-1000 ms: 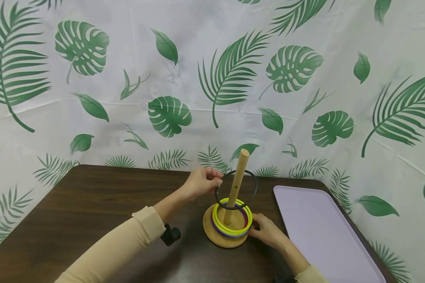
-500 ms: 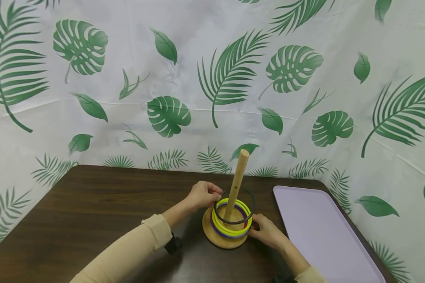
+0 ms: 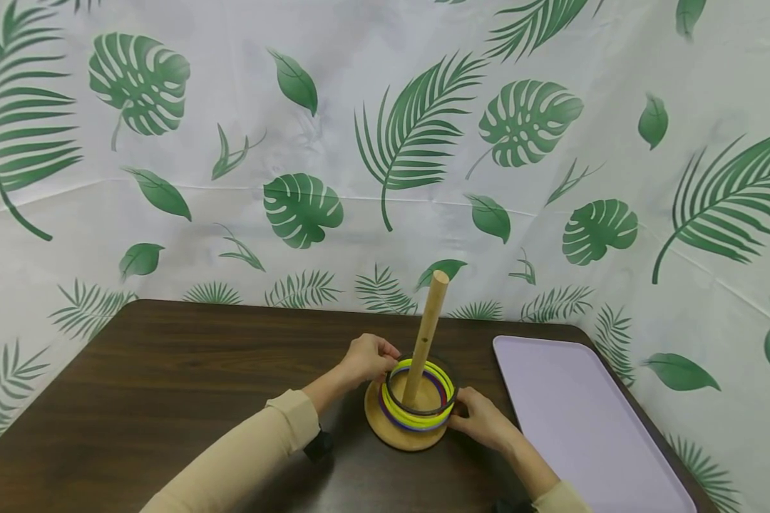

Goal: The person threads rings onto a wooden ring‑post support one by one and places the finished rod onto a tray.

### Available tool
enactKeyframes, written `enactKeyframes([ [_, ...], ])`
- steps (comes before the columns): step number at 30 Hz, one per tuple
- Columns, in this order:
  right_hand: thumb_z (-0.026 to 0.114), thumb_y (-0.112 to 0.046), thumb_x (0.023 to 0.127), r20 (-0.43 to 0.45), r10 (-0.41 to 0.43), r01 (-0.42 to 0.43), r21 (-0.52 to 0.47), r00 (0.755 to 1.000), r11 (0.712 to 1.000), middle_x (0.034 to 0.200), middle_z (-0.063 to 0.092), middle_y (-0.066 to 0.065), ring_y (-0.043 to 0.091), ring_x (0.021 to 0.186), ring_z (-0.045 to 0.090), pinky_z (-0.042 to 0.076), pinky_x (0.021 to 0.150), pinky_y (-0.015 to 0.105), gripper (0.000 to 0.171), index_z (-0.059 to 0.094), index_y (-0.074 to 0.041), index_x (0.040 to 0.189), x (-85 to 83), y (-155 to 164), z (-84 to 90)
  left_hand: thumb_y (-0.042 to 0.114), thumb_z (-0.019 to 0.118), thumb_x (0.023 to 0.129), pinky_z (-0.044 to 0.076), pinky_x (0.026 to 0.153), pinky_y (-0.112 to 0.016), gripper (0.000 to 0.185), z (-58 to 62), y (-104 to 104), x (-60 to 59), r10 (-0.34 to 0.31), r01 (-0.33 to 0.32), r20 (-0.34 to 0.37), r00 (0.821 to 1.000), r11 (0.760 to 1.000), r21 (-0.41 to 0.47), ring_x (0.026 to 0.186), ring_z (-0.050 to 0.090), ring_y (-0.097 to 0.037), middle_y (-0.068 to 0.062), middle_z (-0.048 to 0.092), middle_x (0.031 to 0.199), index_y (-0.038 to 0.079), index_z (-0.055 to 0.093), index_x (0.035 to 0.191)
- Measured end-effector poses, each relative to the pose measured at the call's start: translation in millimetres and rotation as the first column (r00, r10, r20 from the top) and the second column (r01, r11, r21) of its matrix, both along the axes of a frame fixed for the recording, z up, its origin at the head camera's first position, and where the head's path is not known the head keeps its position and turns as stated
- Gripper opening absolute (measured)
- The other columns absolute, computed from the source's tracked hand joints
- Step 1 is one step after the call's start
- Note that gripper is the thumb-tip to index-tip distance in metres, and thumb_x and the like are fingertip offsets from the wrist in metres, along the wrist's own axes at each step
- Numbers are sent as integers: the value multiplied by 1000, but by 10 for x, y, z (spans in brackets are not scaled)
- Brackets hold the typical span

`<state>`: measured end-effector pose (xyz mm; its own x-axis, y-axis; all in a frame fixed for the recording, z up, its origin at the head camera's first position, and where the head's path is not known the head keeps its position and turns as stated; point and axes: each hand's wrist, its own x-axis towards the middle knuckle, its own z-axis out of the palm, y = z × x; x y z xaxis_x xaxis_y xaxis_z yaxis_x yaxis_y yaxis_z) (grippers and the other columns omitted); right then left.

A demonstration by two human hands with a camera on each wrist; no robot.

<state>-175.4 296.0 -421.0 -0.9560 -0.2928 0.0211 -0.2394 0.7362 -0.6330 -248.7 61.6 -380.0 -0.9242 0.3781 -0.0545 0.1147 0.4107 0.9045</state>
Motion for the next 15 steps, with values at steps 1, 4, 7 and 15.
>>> enactKeyframes([
  [1,71,-19,81,-5,6,-6,1,1000,1000,88,55,-1,14,87,47,41,74,29,18,67,-9,97,-1,0,0,1,63,85,58,58,-32,12,-10,1,-3,0,0,-5,1000,1000,-4,53,58,-12,-6,66,75,-2,70,94],
  [4,71,-19,82,-5,11,-11,-5,1000,1000,87,54,-1,14,86,46,41,73,27,18,66,-9,96,-2,-3,5,1,64,85,57,57,-32,11,-35,7,-12,-2,2,-16,1000,1000,-10,51,57,-11,-5,66,74,-2,70,93],
  [7,71,-18,82,1,6,-6,-14,1000,1000,88,52,0,14,84,46,41,71,26,17,65,-9,95,4,-8,8,1,64,85,57,55,-32,10,-44,13,-11,-5,4,-29,1000,1000,-16,49,55,-10,-6,66,73,-2,71,92],
  [15,71,-14,80,-1,4,-5,-23,1000,1000,87,50,2,14,81,46,41,67,23,16,62,-8,92,10,-17,-2,2,65,84,55,52,-33,9,-35,25,1,3,-6,-54,999,999,-46,46,54,-14,-7,67,71,-1,71,90],
])
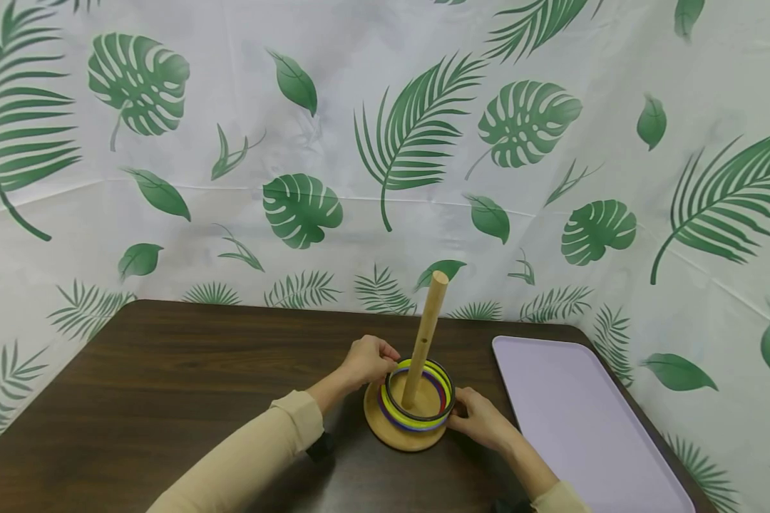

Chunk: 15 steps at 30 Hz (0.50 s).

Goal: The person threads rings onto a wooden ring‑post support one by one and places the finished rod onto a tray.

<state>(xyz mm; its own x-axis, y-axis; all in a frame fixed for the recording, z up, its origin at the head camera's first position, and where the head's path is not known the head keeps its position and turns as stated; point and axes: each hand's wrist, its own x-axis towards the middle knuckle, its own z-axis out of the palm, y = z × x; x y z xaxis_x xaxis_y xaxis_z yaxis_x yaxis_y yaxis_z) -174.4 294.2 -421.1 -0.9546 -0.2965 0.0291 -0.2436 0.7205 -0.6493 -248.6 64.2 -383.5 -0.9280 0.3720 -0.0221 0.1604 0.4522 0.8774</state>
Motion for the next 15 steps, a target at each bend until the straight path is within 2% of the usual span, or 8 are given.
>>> enactKeyframes([
  [11,72,-17,81,7,7,-7,-6,1000,1000,88,52,3,14,82,48,42,68,23,21,65,-7,98,5,5,4,3,65,84,51,47,-26,9,-15,-7,18,6,-6,-12,1000,1000,-13,44,53,-12,-9,69,70,0,72,89],
  [15,72,-16,80,-5,4,-4,10,1000,1000,86,51,1,13,81,47,41,67,23,17,64,-8,93,-1,2,7,5,66,84,53,51,-29,9,-33,-9,12,12,-12,-10,1000,1000,-13,45,53,-10,-8,70,72,1,72,89],
])
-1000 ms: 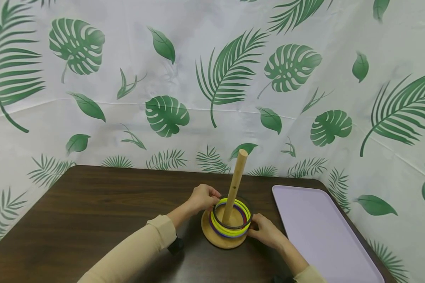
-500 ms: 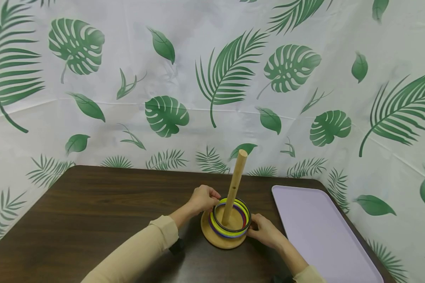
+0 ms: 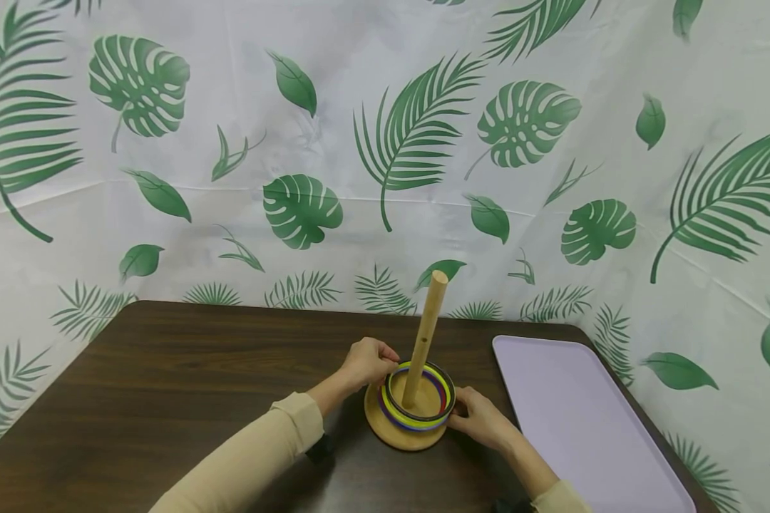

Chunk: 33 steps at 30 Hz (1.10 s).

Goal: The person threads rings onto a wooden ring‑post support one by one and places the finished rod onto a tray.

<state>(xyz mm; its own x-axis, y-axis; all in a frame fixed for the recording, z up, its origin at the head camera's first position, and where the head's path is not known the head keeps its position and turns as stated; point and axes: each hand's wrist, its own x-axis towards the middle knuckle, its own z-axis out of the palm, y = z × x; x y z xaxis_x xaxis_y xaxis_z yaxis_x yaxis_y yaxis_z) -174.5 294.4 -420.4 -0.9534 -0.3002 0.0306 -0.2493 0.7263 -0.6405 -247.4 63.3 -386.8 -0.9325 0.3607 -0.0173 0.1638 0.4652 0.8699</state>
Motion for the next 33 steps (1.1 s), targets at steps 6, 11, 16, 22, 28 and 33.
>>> enactKeyframes([
  [6,72,-16,80,-16,-2,2,10,1000,1000,85,51,0,12,81,47,41,69,24,15,63,-11,91,-1,-8,10,7,67,85,55,53,-31,10,-15,-16,-6,1,-1,-3,1000,1000,6,47,56,-11,-7,70,73,1,72,89],
  [11,72,-16,80,-20,0,0,8,1000,1000,86,52,0,12,81,47,42,69,25,16,64,-10,92,-4,-7,4,9,67,86,56,56,-32,11,-23,-29,0,6,-6,10,1000,1000,22,51,59,-14,-8,71,76,0,72,91],
  [16,72,-16,80,-20,7,-7,1,1000,1000,85,52,-1,11,81,47,41,69,24,16,64,-10,93,-10,11,-14,10,67,85,56,58,-28,13,-29,-61,17,15,-14,-20,1000,999,45,61,62,-15,-7,70,79,0,71,93],
  [22,72,-15,80,-37,30,-31,-6,999,1000,82,54,-2,11,81,47,41,69,23,16,65,-8,92,-24,38,-14,10,67,86,53,67,-24,14,-37,-114,75,8,6,-135,991,995,103,77,62,-14,-6,69,86,2,69,98],
  [28,71,-15,80,-30,27,-27,-9,999,1000,83,56,-2,11,82,47,41,70,24,16,65,-8,93,-26,47,-8,0,62,85,55,75,-27,19,8,-127,188,-40,81,-196,980,975,208,89,66,-24,-13,69,99,1,66,104],
  [33,71,-15,81,-8,3,-3,-22,1000,1000,85,56,-3,12,83,47,41,74,26,21,65,-7,100,-14,40,-6,-3,60,82,55,80,-29,27,51,-108,271,-94,155,-231,968,951,266,95,64,-31,-19,66,105,-2,62,109],
])
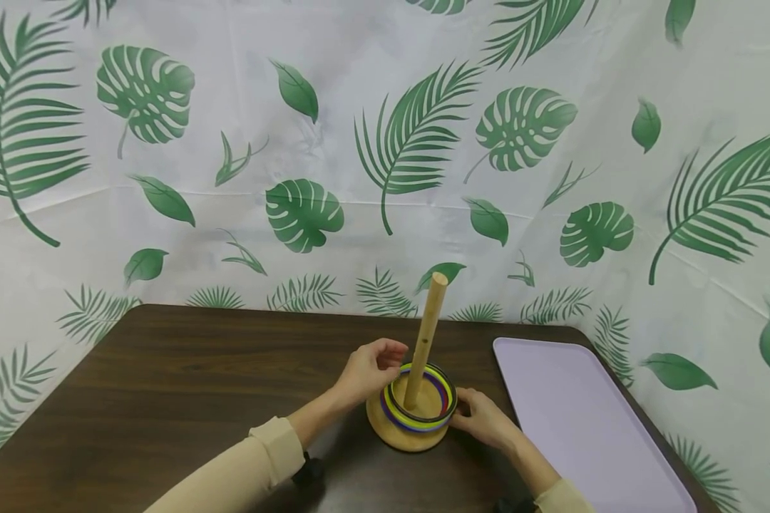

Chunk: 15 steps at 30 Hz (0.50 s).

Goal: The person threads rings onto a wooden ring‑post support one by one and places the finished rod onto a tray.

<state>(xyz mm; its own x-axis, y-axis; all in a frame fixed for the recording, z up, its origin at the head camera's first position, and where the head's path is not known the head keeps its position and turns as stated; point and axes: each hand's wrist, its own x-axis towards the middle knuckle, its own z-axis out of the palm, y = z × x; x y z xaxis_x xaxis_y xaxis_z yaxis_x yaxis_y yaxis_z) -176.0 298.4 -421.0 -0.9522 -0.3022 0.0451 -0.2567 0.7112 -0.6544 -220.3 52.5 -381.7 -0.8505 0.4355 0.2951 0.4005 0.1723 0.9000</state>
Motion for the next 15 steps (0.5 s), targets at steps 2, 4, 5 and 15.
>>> enactKeyframes([
  [2,70,-16,82,10,1,-1,-14,1000,1000,87,58,-2,13,85,49,42,76,27,26,65,-5,105,10,2,2,-1,60,81,54,81,-30,30,5,10,23,-28,28,-1,1000,1000,15,97,63,-32,-20,65,108,-3,60,111],
  [4,69,-15,84,19,15,-15,-42,1000,999,91,61,0,14,86,53,45,78,27,32,63,0,111,23,14,0,0,61,81,53,84,-31,32,6,21,40,-43,43,6,999,999,24,100,62,-33,-20,64,110,-3,60,113],
  [5,68,-14,84,26,21,-19,-63,999,998,92,62,2,15,87,55,46,78,27,35,61,2,115,31,21,0,0,61,81,53,85,-32,33,3,25,47,-47,47,9,999,999,27,100,62,-33,-20,64,111,-2,59,114],
  [15,62,-5,88,131,-129,155,-215,983,964,103,54,18,22,91,60,55,77,25,53,40,15,132,181,281,112,9,71,82,54,84,-31,35,-8,104,92,-66,61,47,997,993,104,105,61,-33,-17,64,111,-1,59,114],
])
